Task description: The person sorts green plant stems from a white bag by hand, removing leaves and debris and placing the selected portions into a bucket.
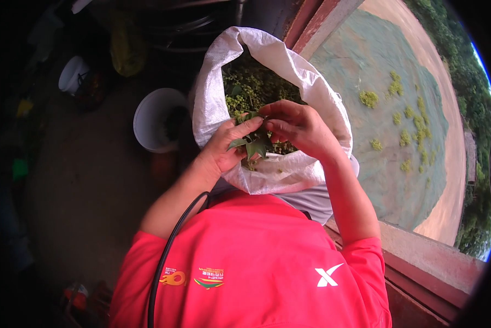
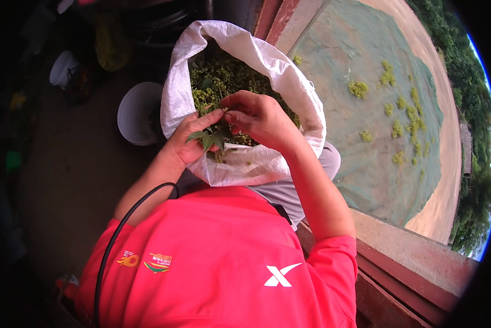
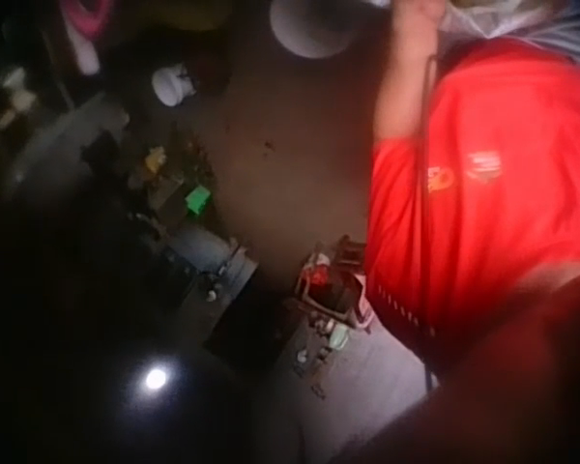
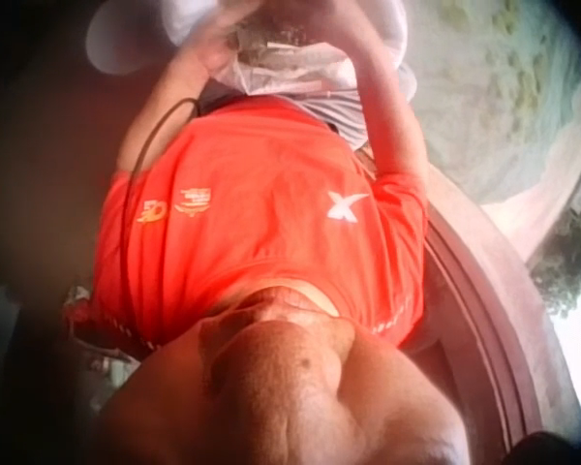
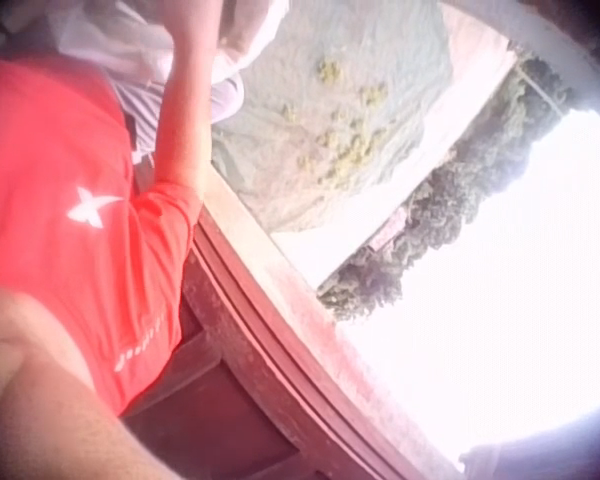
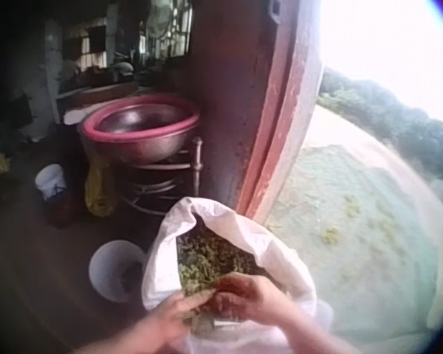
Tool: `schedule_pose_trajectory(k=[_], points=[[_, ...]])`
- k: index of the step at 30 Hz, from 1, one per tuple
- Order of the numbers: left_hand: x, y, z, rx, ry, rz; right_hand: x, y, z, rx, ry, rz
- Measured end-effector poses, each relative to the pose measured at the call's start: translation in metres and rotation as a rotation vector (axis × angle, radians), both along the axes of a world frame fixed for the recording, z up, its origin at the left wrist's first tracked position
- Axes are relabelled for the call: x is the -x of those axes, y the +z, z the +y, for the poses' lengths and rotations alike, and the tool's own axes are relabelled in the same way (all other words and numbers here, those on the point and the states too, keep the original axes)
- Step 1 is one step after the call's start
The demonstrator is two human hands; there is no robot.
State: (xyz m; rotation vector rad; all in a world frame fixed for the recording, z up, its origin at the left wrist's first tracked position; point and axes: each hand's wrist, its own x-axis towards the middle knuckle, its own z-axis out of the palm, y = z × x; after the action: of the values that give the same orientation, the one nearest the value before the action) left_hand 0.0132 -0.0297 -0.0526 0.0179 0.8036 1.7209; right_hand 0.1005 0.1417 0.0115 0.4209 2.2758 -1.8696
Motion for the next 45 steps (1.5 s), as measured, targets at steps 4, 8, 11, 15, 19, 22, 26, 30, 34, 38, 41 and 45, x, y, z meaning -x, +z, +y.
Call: schedule_pose_trajectory(k=[4,8,11,15,19,22,26,30,34,38,41,45], points=[[-0.002,0.010,-0.004,0.042,0.058,0.003,0.040,-0.009,0.024,-0.337,-0.007,0.038],[0.000,0.005,-0.002,-0.037,-0.167,0.107,0.094,-0.044,0.019,-0.927,0.191,0.449],[-0.002,0.001,-0.001,-0.025,-0.165,0.103,0.120,-0.060,-0.008,-1.190,0.126,0.296],[0.000,0.002,0.002,-0.068,-0.163,0.069,0.133,-0.097,-0.006,-1.312,0.109,0.176],[0.004,0.002,-0.001,-0.063,-0.138,0.056,0.120,-0.086,0.001,-1.210,0.013,0.213],[0.003,0.003,-0.003,-0.054,-0.099,0.026,0.094,-0.050,0.013,-1.068,-0.062,0.290],[0.006,0.006,-0.001,-0.099,0.067,0.006,0.052,-0.028,0.017,-0.966,-0.050,0.268],[0.007,0.000,-0.001,-0.050,0.166,0.120,0.009,-0.028,0.017,-0.939,-0.064,0.209],[0.004,-0.004,-0.002,-0.043,0.160,0.115,-0.024,-0.027,0.017,-0.935,-0.074,0.124],[-0.005,-0.013,0.007,0.090,0.268,0.539,-0.028,-0.031,0.016,-0.892,-0.080,0.187],[-0.010,-0.013,0.016,0.251,0.383,1.304,-0.024,-0.025,0.007,-0.872,-0.096,0.196],[-0.008,-0.007,0.022,0.423,0.383,1.407,-0.023,-0.024,0.000,-0.931,-0.029,0.331]])
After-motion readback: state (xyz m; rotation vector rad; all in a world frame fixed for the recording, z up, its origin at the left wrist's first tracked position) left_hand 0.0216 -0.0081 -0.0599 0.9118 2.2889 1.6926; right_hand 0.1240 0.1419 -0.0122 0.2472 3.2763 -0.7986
